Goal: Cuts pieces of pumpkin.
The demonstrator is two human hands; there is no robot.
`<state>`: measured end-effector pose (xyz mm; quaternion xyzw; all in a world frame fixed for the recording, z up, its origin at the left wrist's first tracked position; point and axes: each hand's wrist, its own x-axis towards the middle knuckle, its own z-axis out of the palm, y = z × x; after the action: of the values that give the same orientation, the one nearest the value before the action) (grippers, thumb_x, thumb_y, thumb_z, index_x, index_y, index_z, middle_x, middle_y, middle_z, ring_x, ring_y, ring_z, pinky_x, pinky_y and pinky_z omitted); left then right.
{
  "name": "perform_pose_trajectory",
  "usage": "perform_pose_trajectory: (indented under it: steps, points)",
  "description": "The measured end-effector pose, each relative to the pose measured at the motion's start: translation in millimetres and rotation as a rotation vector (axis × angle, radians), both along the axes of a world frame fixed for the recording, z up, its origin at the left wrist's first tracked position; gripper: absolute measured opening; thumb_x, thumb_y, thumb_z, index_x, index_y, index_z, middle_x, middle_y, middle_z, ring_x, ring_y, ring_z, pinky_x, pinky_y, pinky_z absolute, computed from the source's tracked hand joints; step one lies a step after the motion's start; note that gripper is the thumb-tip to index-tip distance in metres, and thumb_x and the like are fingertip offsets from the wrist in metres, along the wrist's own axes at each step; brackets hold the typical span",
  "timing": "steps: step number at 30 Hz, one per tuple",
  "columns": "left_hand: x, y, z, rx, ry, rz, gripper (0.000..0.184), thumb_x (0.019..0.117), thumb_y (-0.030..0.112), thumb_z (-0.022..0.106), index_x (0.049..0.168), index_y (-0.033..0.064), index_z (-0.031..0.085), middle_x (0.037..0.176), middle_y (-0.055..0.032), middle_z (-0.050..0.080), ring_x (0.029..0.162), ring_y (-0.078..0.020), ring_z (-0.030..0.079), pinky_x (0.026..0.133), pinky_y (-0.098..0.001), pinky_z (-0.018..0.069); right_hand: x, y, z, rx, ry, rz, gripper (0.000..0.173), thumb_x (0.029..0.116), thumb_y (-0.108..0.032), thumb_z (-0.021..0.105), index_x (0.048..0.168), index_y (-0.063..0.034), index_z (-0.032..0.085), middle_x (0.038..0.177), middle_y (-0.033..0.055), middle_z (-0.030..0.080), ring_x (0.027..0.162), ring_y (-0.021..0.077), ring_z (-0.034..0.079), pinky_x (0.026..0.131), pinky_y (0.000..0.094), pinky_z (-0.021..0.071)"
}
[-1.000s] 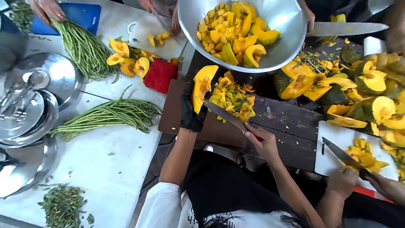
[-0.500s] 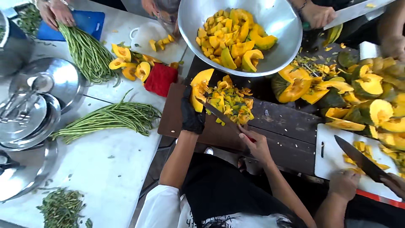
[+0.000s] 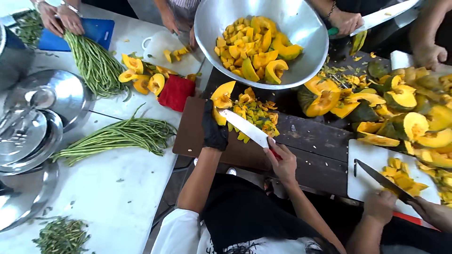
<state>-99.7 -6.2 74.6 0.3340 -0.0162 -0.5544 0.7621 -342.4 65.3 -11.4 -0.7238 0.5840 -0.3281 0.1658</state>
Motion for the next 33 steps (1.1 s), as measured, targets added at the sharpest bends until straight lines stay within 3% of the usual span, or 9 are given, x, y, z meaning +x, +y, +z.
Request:
perform_pose_trajectory:
  steps: [2, 6, 11, 17, 18, 22, 27, 29, 33]
  points:
    - [1, -2, 0, -0.010, 0.008, 0.024, 0.023, 0.1097, 0.022, 0.038, 0.122, 0.0105, 0.055, 0.107, -0.0062, 0.066, 0.099, -0.0162, 0.068, 0.087, -0.0352, 0.0590, 4, 2, -2, -0.056, 0.009, -0.018, 0.046, 0.0987, -0.046, 0.062, 0.127, -0.0128, 0.075, 0.086, 0.0152, 0.070, 0.070, 0.0277, 0.066, 0.062, 0.0456, 0.0531]
    - [-3, 0, 2, -0.027, -0.001, -0.006, 0.025, 0.1103, 0.024, 0.036, 0.120, 0.0119, 0.055, 0.105, -0.0046, 0.067, 0.097, -0.0140, 0.068, 0.084, -0.0333, 0.0591, -6, -5, 4, 0.266, -0.219, 0.163, 0.045, 0.1024, -0.042, 0.058, 0.129, -0.0081, 0.072, 0.101, 0.0072, 0.076, 0.082, 0.0047, 0.067, 0.078, 0.0232, 0.0554]
    - [-7, -4, -1, 0.012, -0.061, 0.027, 0.025, 0.1109, 0.024, 0.035, 0.123, 0.0121, 0.054, 0.106, -0.0034, 0.065, 0.097, -0.0121, 0.067, 0.083, -0.0311, 0.0584, 5, -1, -5, -0.068, 0.001, -0.047, 0.045, 0.0975, -0.044, 0.065, 0.128, -0.0132, 0.074, 0.087, 0.0168, 0.070, 0.071, 0.0295, 0.066, 0.063, 0.0470, 0.0526]
    - [-14, 0, 3, 0.036, -0.106, 0.012, 0.026, 0.1112, 0.025, 0.035, 0.123, 0.0130, 0.054, 0.106, -0.0027, 0.065, 0.097, -0.0113, 0.066, 0.084, -0.0309, 0.0581, -10, -11, 2, 0.410, -0.328, 0.196, 0.043, 0.1037, -0.037, 0.058, 0.130, -0.0057, 0.070, 0.114, 0.0058, 0.075, 0.081, -0.0022, 0.065, 0.076, 0.0180, 0.0543]
    - [-15, 1, 3, 0.049, -0.111, 0.002, 0.025, 0.1111, 0.027, 0.035, 0.123, 0.0136, 0.053, 0.106, -0.0026, 0.064, 0.097, -0.0114, 0.065, 0.084, -0.0313, 0.0573, -10, -11, 3, 0.350, -0.271, 0.159, 0.044, 0.1025, -0.039, 0.059, 0.131, -0.0078, 0.070, 0.115, 0.0076, 0.075, 0.089, 0.0036, 0.069, 0.083, 0.0239, 0.0565]
    - [-12, 1, -2, 0.077, -0.125, -0.010, 0.026, 0.1110, 0.027, 0.037, 0.127, 0.0148, 0.053, 0.110, -0.0026, 0.065, 0.100, -0.0103, 0.065, 0.082, -0.0300, 0.0577, 4, -5, -6, -0.017, -0.046, -0.042, 0.046, 0.0964, -0.044, 0.066, 0.128, -0.0118, 0.074, 0.089, 0.0164, 0.071, 0.073, 0.0287, 0.066, 0.065, 0.0477, 0.0535]
    - [-14, 2, 1, 0.114, -0.101, -0.035, 0.025, 0.1102, 0.028, 0.038, 0.124, 0.0147, 0.053, 0.106, -0.0033, 0.064, 0.095, -0.0119, 0.066, 0.080, -0.0314, 0.0581, -8, -8, -2, 0.353, -0.320, 0.199, 0.042, 0.1043, -0.037, 0.056, 0.128, -0.0059, 0.071, 0.112, 0.0068, 0.075, 0.079, -0.0017, 0.065, 0.074, 0.0182, 0.0539]
    - [-15, 4, -1, 0.117, -0.090, -0.044, 0.025, 0.1103, 0.028, 0.038, 0.124, 0.0145, 0.054, 0.107, -0.0035, 0.064, 0.096, -0.0125, 0.065, 0.081, -0.0316, 0.0577, -7, -8, -1, 0.304, -0.215, 0.120, 0.044, 0.1020, -0.041, 0.059, 0.131, -0.0107, 0.072, 0.110, 0.0089, 0.076, 0.087, 0.0088, 0.070, 0.080, 0.0299, 0.0578]
    - [-14, 4, -3, 0.070, -0.077, -0.022, 0.025, 0.1110, 0.026, 0.036, 0.124, 0.0140, 0.052, 0.109, -0.0031, 0.063, 0.099, -0.0113, 0.065, 0.083, -0.0298, 0.0571, 8, -1, -7, 0.015, -0.025, -0.054, 0.046, 0.0986, -0.046, 0.062, 0.130, -0.0145, 0.073, 0.092, 0.0162, 0.071, 0.074, 0.0294, 0.067, 0.064, 0.0490, 0.0541]
